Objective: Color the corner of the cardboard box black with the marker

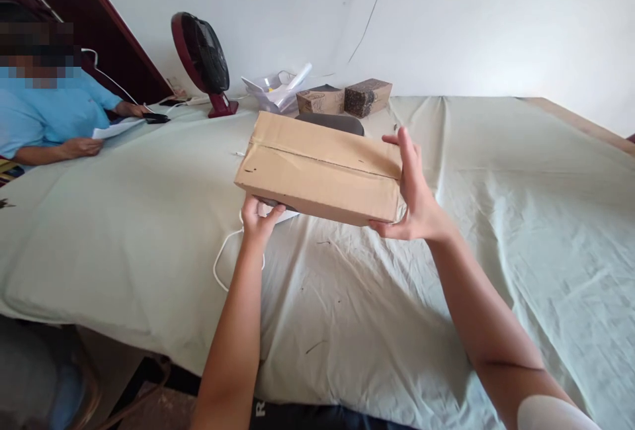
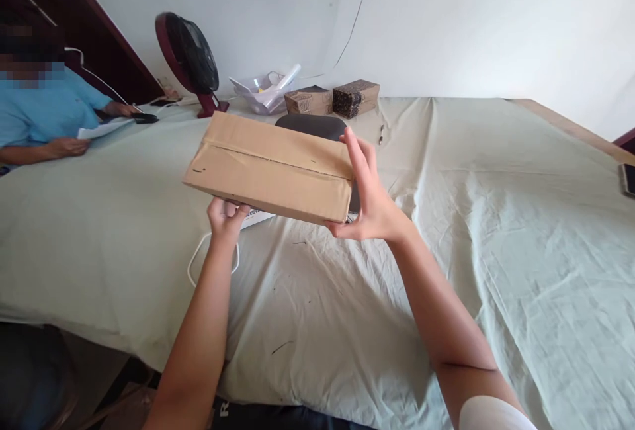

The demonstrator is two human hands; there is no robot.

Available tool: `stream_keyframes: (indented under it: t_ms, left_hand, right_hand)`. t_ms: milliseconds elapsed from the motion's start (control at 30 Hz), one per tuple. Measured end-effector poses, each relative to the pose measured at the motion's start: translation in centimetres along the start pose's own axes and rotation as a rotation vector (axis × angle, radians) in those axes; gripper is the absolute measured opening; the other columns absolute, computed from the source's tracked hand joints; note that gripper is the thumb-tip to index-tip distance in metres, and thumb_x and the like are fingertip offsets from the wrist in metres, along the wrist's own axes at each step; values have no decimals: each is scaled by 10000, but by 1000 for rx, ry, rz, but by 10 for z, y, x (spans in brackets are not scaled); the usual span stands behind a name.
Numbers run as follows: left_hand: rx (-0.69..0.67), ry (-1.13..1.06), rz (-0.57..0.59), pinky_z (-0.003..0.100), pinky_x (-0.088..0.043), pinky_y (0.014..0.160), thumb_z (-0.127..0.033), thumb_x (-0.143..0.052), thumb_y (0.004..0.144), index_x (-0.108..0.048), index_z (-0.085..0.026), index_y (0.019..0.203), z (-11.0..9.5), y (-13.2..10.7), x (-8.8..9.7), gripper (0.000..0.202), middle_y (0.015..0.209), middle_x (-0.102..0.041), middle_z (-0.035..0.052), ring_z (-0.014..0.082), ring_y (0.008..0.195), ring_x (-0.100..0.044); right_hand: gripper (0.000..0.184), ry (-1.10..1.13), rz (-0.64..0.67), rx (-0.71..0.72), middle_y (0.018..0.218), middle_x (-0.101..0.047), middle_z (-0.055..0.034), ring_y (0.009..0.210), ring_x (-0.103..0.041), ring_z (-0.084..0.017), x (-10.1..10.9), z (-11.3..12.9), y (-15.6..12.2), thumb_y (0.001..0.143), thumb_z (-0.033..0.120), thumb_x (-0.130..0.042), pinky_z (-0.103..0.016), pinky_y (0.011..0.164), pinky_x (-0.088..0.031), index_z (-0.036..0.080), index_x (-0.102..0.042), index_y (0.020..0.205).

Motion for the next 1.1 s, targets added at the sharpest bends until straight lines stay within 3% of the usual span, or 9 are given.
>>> stream_keyframes:
  t_ms: [200,300,400,500,700,833,900,1000,1100]
  left_hand:
    - [-191,283,10,508,-582,1044,-479,-1019,623,-783,-224,804,-40,14,2,391,970,-746,99,338,1029,-715]
    - [-9,84,266,515,-646,940,-740,-966,593,-810,-228,941,-49,20,-3,638,963,-772,112,362,1014,-748]
    - [224,-127,576,542,-675,901,-1116,-545,583,-807,-218,1023,-60,25,-7,1034,981,-787,160,420,1113,-760]
    - [490,-253,732,557,-671,942,-1139,-353,656,-795,-187,1156,-74,35,-18,1163,1016,-797,194,433,1168,-753]
    - [688,-293,494,653,-677,803,-702,-813,793,-766,-199,1260,-85,60,-40,687,1175,-800,192,453,1052,-778]
    - [656,-357,336,652,-654,931,-892,-628,828,-768,-173,1222,-79,69,-38,832,1082,-787,208,461,1189,-736]
    - [597,-356,294,635,-642,985,-810,-643,857,-756,-182,1189,-78,73,-32,719,1095,-777,186,451,1242,-714]
    - [428,-374,342,602,-632,1043,-609,-806,754,-732,-231,1187,-86,75,-25,579,1201,-746,124,441,1323,-665]
    - [251,-357,479,582,-599,1126,-509,-971,571,-686,-321,1320,-105,72,-23,824,1389,-666,71,445,1459,-551]
  right_hand:
    - [1455,11,2,9,1859,109,30,1721,29,-428,-5,-3,0,756,794,-825,-703,1371,-94,431,182,1742]
    - [1390,29,-96,12,1857,129,38,1726,78,-374,-5,-2,0,825,831,-753,-680,1383,-70,441,237,1720]
    - [1418,73,-137,-10,1868,8,-15,1733,-15,-363,-3,2,1,809,896,-716,-662,1386,-139,418,266,1713]
    - [1360,80,-117,-3,1869,-25,2,1731,-1,-369,-1,3,1,826,883,-709,-645,1393,-136,406,169,1749]
    - [1040,116,-57,-21,1840,125,152,1718,125,-313,-5,-9,-4,979,718,-641,-606,1413,-89,458,-17,1770]
    - [914,185,-39,-38,1835,66,198,1716,135,-274,-4,-16,-6,999,646,-642,-623,1398,-168,527,-127,1745]
    - [867,261,-12,-80,1838,28,195,1723,99,-283,-5,-18,-5,983,663,-646,-626,1377,-246,532,-221,1727]
    - [953,376,-44,-198,1841,40,175,1731,35,-316,-6,-20,-2,911,811,-618,-626,1340,-332,512,-234,1729]
    - [1248,497,-128,-339,1863,-48,57,1722,-148,-355,-6,-23,-1,812,863,-685,-640,1325,-356,443,-1,1769]
Point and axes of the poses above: each hand's wrist, its own y-axis towards the middle knuckle, its own x-axis out of the back of the hand, z = x × y, the point moved 3 cm from there along y, towards the middle knuckle
